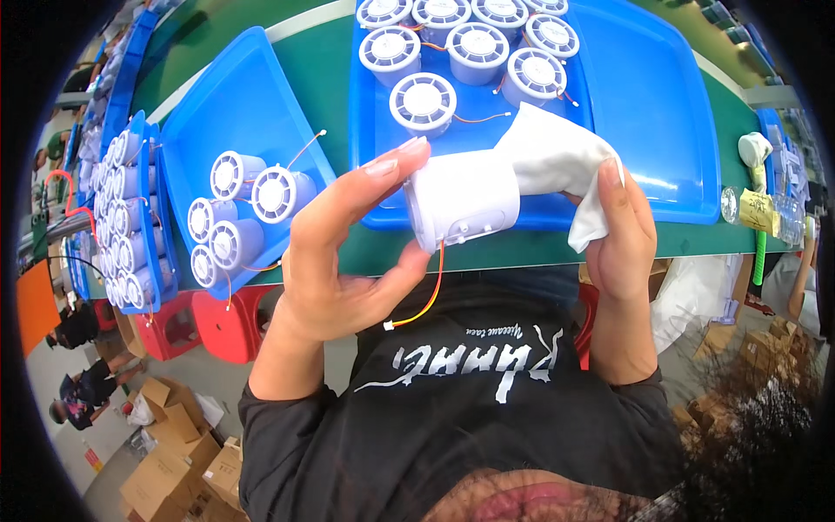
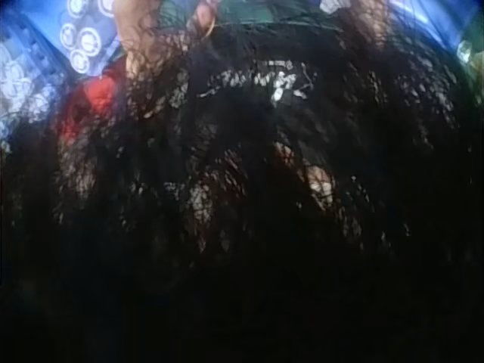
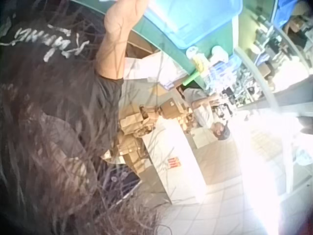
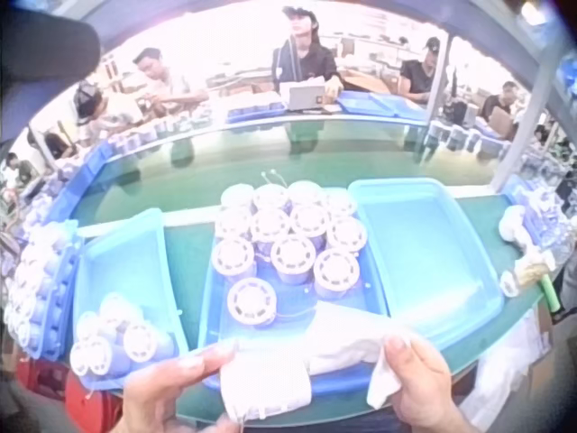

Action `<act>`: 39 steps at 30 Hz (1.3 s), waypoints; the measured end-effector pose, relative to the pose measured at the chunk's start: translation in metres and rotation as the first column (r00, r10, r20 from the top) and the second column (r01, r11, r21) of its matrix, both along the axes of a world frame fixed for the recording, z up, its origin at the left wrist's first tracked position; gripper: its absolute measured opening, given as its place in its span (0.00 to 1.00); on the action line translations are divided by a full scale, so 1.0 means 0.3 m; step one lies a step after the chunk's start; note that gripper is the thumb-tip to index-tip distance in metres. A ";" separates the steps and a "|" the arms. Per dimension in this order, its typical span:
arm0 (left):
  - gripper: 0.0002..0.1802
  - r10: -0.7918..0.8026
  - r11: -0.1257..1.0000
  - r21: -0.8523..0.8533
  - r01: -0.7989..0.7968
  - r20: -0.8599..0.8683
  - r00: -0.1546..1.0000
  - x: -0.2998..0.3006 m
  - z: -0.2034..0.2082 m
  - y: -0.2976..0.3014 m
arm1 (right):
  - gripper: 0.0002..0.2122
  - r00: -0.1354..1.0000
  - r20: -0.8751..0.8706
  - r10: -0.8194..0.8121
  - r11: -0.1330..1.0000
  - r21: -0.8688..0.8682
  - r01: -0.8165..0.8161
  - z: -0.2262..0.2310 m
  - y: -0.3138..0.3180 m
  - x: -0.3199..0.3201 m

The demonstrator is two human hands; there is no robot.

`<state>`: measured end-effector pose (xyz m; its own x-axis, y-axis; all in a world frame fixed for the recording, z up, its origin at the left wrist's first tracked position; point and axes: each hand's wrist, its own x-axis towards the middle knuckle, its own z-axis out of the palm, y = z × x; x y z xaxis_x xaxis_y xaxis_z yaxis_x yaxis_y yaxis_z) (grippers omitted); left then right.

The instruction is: Cleaning small white plastic electronic components with a cloth and a liquid solution.

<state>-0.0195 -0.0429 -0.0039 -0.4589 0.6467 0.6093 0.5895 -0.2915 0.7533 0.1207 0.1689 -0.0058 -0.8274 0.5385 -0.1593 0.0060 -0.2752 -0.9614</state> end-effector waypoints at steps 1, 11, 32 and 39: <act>0.38 0.013 1.000 -0.012 -0.013 0.008 1.000 0.000 0.001 -0.001 | 0.22 1.000 0.015 0.004 1.000 0.015 -0.004 -0.003 0.002 0.001; 0.36 0.096 0.990 -0.102 -0.100 -0.042 0.994 -0.029 0.010 -0.014 | 0.22 0.999 0.011 0.038 0.998 0.041 -0.038 -0.024 0.032 -0.010; 0.23 0.417 0.538 -0.416 -0.734 -0.625 0.660 -0.129 0.104 -0.135 | 0.19 0.995 0.085 -0.059 0.996 -0.059 0.065 -0.287 0.197 0.012; 0.29 0.336 0.360 -0.581 -0.730 -0.649 0.682 -0.071 0.105 -0.221 | 0.21 0.998 0.059 -0.007 0.994 -0.105 0.013 -0.189 0.153 -0.064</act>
